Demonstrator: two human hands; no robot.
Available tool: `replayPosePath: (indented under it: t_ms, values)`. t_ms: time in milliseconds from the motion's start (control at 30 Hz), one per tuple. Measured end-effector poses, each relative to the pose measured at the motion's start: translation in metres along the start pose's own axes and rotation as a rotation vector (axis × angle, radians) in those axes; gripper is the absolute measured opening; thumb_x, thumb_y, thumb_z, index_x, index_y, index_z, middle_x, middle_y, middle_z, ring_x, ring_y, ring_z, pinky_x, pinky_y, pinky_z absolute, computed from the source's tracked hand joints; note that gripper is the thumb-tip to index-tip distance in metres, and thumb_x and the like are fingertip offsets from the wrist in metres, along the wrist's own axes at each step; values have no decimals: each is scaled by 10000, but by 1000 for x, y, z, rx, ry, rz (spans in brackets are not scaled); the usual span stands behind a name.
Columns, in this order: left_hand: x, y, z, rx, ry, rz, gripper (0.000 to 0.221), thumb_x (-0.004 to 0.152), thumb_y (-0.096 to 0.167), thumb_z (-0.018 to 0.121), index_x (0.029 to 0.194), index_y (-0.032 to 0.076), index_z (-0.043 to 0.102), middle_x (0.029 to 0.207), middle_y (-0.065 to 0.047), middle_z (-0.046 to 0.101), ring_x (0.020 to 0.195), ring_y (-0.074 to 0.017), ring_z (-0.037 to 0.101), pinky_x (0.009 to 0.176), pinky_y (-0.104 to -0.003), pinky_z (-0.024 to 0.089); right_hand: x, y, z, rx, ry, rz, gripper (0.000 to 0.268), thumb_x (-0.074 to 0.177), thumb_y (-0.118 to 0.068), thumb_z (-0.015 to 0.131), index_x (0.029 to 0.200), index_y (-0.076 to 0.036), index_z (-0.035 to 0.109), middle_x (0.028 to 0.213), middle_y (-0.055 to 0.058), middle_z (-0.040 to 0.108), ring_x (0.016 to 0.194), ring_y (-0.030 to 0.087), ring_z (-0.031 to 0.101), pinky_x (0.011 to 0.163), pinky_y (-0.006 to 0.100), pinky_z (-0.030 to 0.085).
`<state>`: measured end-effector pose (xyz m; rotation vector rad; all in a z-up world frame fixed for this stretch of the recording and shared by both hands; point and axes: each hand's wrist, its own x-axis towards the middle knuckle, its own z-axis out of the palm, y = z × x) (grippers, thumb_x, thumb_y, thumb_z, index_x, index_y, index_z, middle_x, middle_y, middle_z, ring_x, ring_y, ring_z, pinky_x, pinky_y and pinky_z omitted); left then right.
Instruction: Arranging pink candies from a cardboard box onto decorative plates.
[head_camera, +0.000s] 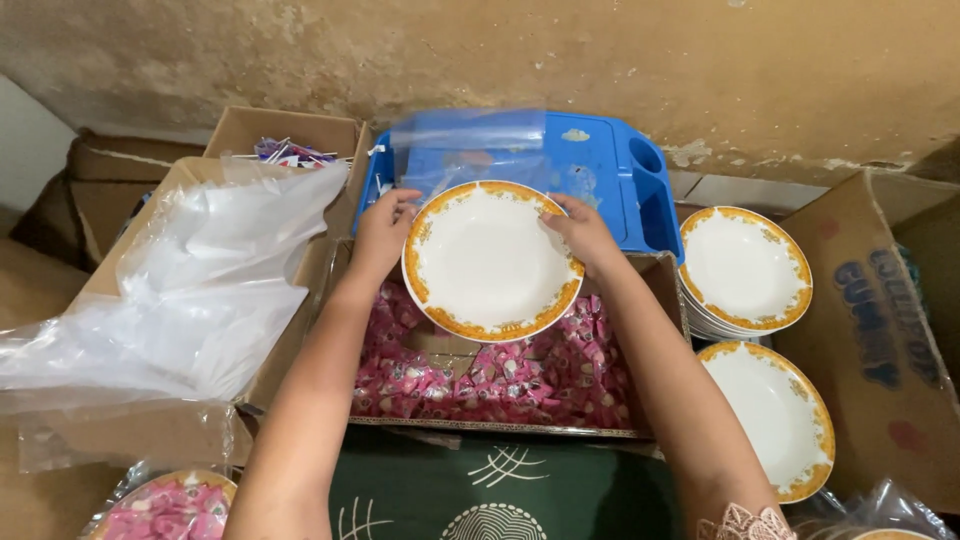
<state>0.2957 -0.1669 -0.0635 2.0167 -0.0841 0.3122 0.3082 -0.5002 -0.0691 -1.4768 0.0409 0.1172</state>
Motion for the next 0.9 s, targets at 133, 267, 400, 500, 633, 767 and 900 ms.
replayPosePath:
  t_ms: [133,267,400,500,633,767,900]
  values:
    - [-7,-8,-9,-46,14,20,329,964,18,601,1250,153,691,988,-136,765,854,-210,743,767,-330,619,7,9,-8,-9,13,9,501,905,-134,702,1383,-38,587,983,219,744,710,242,766,606,344,633]
    - [-26,0,-4,14,41,-49,349,937,56,653,1276,140,640,971,-159,753,885,-257,735,802,-392,609,13,15,-20,7,99,8,498,920,-137,676,1392,-16,574,934,233,737,701,261,766,612,355,634]
    - [-40,14,11,80,71,-82,269,963,120,638,1228,147,610,923,-94,769,874,-247,741,790,-393,608,13,21,-27,-12,222,-9,477,938,-151,658,1377,8,560,916,237,732,704,267,767,612,362,633]
    - [-53,29,22,120,97,-79,285,949,111,653,1230,144,617,938,-116,775,931,-300,739,835,-436,607,14,30,-32,-2,317,-33,485,941,-140,642,1382,35,541,916,228,720,708,260,758,635,361,629]
    - [-55,36,25,161,73,-109,279,954,128,631,1227,182,613,934,-80,774,923,-284,740,822,-432,606,6,37,-35,-11,392,-50,490,945,-146,631,1395,22,534,969,259,710,803,307,764,713,408,626]
    - [-49,36,22,203,60,-86,246,949,94,623,1184,164,638,842,-59,751,825,-251,739,747,-396,610,-4,39,-29,-37,438,-28,485,944,-152,635,1398,-7,543,1023,266,708,874,331,757,765,439,617]
    - [-52,42,24,226,49,-52,293,935,55,616,1217,131,625,827,-91,734,833,-287,734,743,-424,603,-12,42,-23,-51,485,-37,476,941,-144,635,1389,-10,546,1031,252,702,882,308,744,780,424,609]
